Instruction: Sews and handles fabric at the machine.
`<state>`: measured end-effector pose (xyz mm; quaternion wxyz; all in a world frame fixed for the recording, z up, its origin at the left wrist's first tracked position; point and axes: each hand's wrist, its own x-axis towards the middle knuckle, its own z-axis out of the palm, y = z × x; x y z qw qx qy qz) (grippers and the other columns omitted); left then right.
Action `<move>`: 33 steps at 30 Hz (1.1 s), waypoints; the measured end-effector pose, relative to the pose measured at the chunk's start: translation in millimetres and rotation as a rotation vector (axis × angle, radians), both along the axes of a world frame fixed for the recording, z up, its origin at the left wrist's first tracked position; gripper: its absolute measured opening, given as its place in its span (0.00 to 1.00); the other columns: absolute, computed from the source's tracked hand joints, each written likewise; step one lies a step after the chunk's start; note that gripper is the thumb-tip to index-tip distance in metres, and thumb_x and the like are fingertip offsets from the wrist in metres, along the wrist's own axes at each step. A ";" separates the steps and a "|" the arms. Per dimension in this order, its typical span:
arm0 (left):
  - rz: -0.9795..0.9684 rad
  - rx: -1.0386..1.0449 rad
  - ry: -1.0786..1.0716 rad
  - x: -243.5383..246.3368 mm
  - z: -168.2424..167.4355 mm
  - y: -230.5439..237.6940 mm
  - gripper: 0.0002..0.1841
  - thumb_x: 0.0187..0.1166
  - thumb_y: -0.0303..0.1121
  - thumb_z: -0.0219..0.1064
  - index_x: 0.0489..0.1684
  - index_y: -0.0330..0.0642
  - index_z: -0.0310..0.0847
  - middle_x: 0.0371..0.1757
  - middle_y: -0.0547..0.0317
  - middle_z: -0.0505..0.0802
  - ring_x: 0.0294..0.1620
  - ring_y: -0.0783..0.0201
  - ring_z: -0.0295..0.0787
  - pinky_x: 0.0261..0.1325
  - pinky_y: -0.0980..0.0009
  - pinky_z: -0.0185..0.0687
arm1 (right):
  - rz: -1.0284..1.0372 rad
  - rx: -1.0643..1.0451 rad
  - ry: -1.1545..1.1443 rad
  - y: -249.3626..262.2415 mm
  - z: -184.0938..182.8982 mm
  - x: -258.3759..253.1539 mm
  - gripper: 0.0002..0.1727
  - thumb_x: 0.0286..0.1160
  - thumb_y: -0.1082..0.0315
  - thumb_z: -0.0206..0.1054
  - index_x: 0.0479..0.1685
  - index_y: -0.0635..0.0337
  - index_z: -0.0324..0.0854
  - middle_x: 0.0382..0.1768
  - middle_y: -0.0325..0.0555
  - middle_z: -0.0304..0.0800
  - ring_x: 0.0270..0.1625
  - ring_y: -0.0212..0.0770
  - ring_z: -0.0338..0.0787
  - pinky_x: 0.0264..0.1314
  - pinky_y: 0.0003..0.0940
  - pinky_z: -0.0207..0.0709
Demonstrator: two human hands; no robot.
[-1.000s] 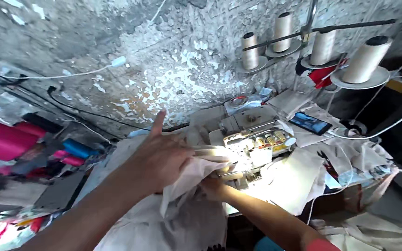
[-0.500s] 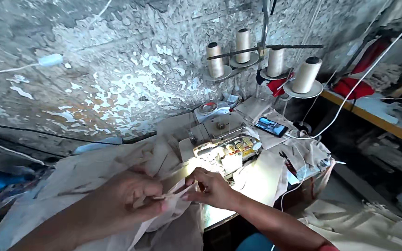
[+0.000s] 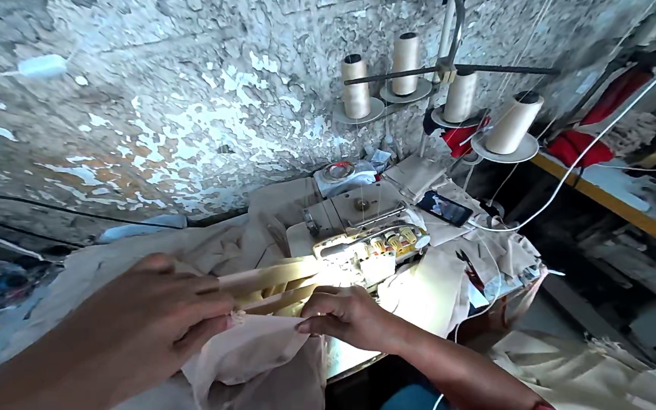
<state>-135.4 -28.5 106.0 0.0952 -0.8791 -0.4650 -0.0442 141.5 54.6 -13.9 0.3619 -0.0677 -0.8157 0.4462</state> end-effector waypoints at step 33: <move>-0.150 -0.605 -1.070 32.9 -1.3 -6.6 0.15 0.84 0.44 0.64 0.23 0.52 0.81 0.29 0.78 0.87 0.47 0.83 0.87 0.72 0.75 0.77 | -0.379 -0.037 -0.199 52.4 -101.2 5.9 0.14 0.76 0.62 0.70 0.40 0.66 0.92 0.40 0.54 0.95 0.42 0.46 0.94 0.50 0.46 0.85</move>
